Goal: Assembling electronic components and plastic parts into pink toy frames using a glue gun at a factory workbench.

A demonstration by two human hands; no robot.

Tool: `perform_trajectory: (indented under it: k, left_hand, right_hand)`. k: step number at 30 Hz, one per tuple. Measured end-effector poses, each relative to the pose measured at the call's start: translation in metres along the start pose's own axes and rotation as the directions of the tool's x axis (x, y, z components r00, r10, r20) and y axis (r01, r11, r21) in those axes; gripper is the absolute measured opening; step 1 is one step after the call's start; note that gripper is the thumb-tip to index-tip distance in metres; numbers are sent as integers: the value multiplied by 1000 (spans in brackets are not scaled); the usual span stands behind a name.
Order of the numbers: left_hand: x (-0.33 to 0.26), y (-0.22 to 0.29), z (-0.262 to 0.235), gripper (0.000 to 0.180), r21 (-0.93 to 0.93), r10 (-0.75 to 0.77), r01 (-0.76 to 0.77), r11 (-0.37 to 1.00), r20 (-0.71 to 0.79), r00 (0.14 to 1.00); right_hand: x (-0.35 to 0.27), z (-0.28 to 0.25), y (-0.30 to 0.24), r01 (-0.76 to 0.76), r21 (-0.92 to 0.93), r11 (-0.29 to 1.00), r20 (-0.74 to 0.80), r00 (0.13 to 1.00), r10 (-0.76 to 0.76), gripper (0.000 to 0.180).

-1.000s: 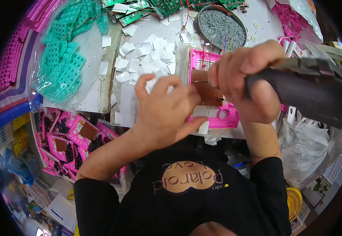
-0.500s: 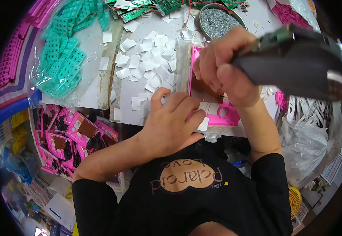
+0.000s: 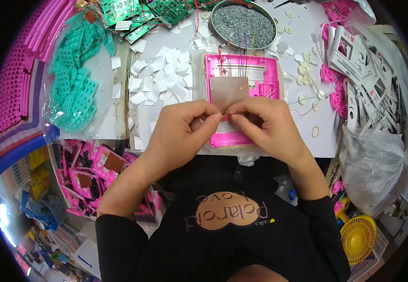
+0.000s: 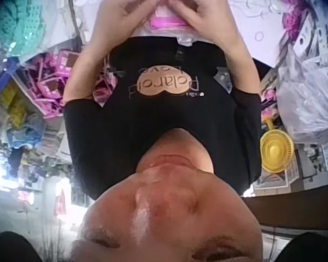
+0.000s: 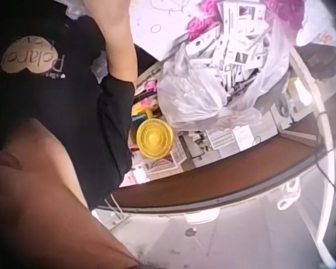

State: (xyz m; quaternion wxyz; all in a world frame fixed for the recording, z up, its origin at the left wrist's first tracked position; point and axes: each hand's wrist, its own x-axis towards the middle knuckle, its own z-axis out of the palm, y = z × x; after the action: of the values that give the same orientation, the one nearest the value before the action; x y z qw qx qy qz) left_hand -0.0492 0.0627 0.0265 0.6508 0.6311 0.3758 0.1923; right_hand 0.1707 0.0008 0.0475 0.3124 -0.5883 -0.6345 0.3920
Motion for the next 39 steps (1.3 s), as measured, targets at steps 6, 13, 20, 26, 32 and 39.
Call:
perform_trajectory:
  k: [6,13,20,26,32,39]
  left_hand:
    - [2,10,-4,18,-286,-200,245,926,178,964]
    - [3,9,-1,13,-148,-220,253,956,208,953]
    - [2,5,24,7,420,279,-263,869,24,960]
    - [-1,1,21,6,196,175,-162,967,-46,984]
    - [-3,5,19,8,133,54,-44,990,-72,996]
    - [-6,4,19,10,151,68,-56,987,-75,995]
  right_hand:
    - [10,-8,-4,27,6,1000,116,993,-28,16]
    - [11,-13,-4,112,-131,985,236,968,-79,17]
    - [5,-13,-8,173,-85,981,299,944,-141,13]
    - [4,-16,4,113,-71,991,263,960,-91,18]
    - [3,-11,6,141,-38,989,207,970,-130,20]
    - [3,-8,3,100,-53,994,184,979,-88,18]
